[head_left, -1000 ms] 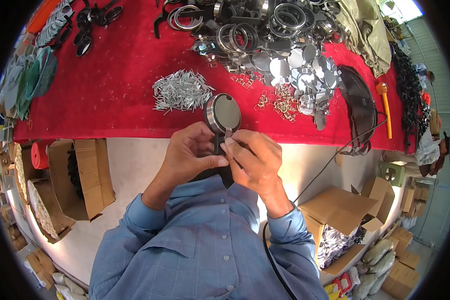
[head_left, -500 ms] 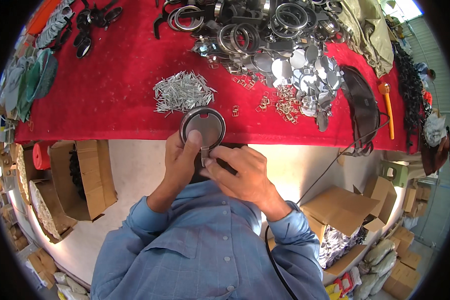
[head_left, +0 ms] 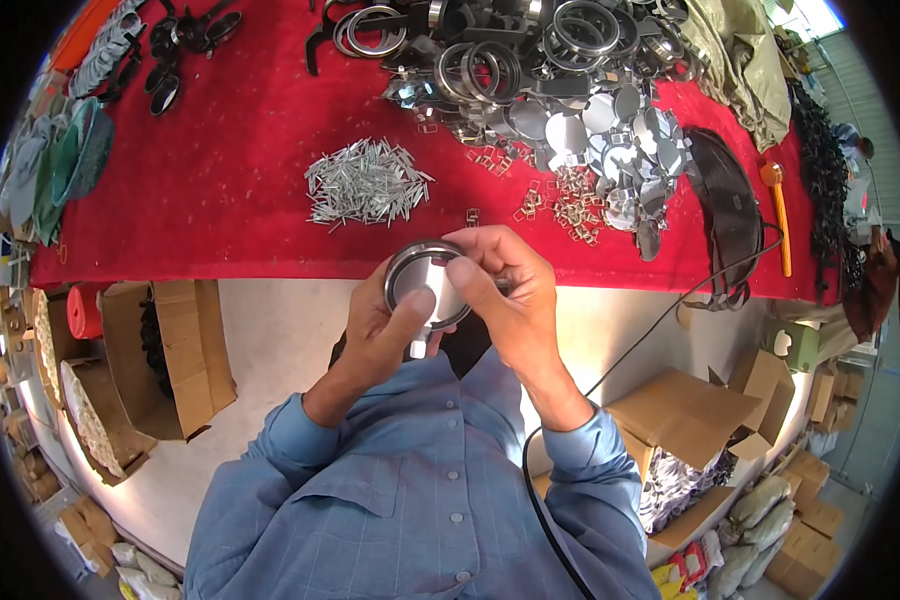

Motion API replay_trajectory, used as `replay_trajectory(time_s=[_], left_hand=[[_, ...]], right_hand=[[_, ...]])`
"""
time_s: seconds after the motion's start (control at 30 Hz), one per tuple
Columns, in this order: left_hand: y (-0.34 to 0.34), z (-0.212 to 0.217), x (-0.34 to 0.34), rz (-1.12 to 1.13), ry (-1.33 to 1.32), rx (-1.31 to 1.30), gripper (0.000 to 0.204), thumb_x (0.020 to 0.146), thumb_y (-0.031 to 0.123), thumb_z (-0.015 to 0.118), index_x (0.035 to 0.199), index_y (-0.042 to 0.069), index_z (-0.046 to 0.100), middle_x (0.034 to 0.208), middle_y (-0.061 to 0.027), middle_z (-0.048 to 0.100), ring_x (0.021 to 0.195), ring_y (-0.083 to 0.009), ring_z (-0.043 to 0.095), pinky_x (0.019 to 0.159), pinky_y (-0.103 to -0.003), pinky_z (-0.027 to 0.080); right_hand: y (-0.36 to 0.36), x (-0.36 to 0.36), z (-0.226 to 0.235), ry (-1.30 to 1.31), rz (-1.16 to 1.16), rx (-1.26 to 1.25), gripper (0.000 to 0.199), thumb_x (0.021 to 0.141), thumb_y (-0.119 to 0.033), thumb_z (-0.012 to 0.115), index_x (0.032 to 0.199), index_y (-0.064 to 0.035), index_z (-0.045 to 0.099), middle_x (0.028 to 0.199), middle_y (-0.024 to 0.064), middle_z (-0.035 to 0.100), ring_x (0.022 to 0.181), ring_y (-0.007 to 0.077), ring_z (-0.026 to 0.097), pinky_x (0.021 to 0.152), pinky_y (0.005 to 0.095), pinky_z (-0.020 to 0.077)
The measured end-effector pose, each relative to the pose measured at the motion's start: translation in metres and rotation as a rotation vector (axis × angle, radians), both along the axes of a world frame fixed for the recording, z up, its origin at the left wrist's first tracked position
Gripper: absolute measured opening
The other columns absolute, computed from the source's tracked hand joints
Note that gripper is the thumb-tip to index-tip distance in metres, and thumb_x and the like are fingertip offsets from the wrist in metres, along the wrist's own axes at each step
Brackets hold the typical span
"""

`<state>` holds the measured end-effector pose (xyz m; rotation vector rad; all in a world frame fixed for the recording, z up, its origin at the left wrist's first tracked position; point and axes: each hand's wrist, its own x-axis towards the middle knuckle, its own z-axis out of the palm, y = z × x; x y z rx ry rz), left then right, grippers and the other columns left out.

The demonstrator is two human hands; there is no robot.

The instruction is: The person assembles mirrors by picking up frames, mirror plates, and metal fasteners, fitting the plates into the frames, and securing them with the fasteners by hand.

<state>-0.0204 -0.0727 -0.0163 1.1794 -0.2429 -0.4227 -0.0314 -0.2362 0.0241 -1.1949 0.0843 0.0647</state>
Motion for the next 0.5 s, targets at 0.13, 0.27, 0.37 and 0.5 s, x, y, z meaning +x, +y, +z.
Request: replay_trajectory(time_s=[0.13,0.27,0.37,0.5], left_hand=[[0.000,0.000,-0.001,-0.061,0.014,0.078,0.055,0.100,0.038,0.057,0.133,-0.005,0.047,0.090,-0.0139,0.066,0.063,-0.0138,0.064,0.051,-0.025,0.051],[0.000,-0.003,0.001,-0.046,0.153,-0.021,0.065,0.102,0.054,0.045,0.128,-0.005,0.051,0.083,-0.0129,0.066,0.058,-0.0150,0.062,0.048,-0.027,0.048],[-0.001,-0.006,0.005,-0.064,0.181,-0.026,0.071,0.102,0.061,0.039,0.124,-0.004,0.054,0.079,-0.0123,0.066,0.055,-0.0148,0.060,0.047,-0.027,0.046],[0.000,-0.007,0.007,-0.109,0.122,-0.080,0.068,0.103,0.059,0.038,0.123,-0.004,0.054,0.079,-0.0118,0.066,0.057,-0.0141,0.061,0.047,-0.027,0.047]], right_hand=[[-0.002,-0.002,-0.010,0.030,-0.020,-0.024,0.018,0.096,0.000,0.063,0.113,0.0058,0.058,0.093,0.0121,0.070,0.068,0.0132,0.068,0.047,0.0258,0.0559],[0.004,-0.004,-0.012,0.025,-0.030,0.017,0.022,0.094,0.004,0.062,0.116,0.0065,0.057,0.095,0.0136,0.070,0.066,0.0145,0.068,0.047,0.0267,0.0567],[0.006,-0.006,-0.013,0.019,-0.062,0.034,0.027,0.094,0.004,0.062,0.120,0.0065,0.055,0.096,0.0136,0.069,0.066,0.0154,0.068,0.048,0.0281,0.0577],[0.001,-0.006,-0.020,0.018,-0.003,0.227,0.031,0.093,0.004,0.062,0.124,0.0057,0.055,0.099,0.0141,0.069,0.071,0.0178,0.069,0.050,0.0317,0.0606]])
